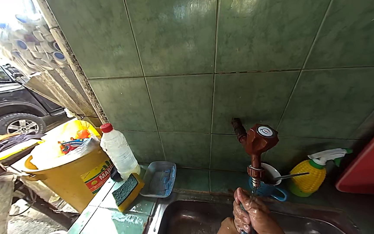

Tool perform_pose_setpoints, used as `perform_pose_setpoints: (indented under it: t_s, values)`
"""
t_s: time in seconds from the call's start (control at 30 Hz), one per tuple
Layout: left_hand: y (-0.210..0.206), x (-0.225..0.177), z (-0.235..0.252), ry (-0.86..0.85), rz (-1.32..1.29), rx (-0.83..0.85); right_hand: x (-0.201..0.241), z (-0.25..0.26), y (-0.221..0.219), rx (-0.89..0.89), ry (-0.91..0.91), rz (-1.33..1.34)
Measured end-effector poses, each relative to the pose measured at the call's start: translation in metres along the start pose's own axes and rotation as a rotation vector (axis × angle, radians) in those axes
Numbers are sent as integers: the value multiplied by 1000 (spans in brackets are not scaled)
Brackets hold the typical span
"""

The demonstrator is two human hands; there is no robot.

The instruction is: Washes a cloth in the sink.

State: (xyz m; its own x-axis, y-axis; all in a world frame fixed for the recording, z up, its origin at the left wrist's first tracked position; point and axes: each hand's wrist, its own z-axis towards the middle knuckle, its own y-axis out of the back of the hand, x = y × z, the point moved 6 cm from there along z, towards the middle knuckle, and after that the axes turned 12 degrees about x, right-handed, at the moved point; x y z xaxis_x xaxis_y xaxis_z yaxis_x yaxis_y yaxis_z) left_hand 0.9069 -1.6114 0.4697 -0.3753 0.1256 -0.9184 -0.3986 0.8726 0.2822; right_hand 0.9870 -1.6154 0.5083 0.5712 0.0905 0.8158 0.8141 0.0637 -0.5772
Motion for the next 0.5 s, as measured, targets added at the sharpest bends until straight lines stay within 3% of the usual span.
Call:
perform_pose_setpoints:
  t_s: [0.23, 0.4, 0.5]
  values:
    - [8, -1, 1, 68, 362, 5, -5, 8, -6, -159, 69, -62]
    - [11, 17, 1, 207, 331, 39, -22, 12, 6, -285, 86, -64]
    - [20, 37, 1, 174, 134, -13, -38, 12, 34, -498, 131, -2]
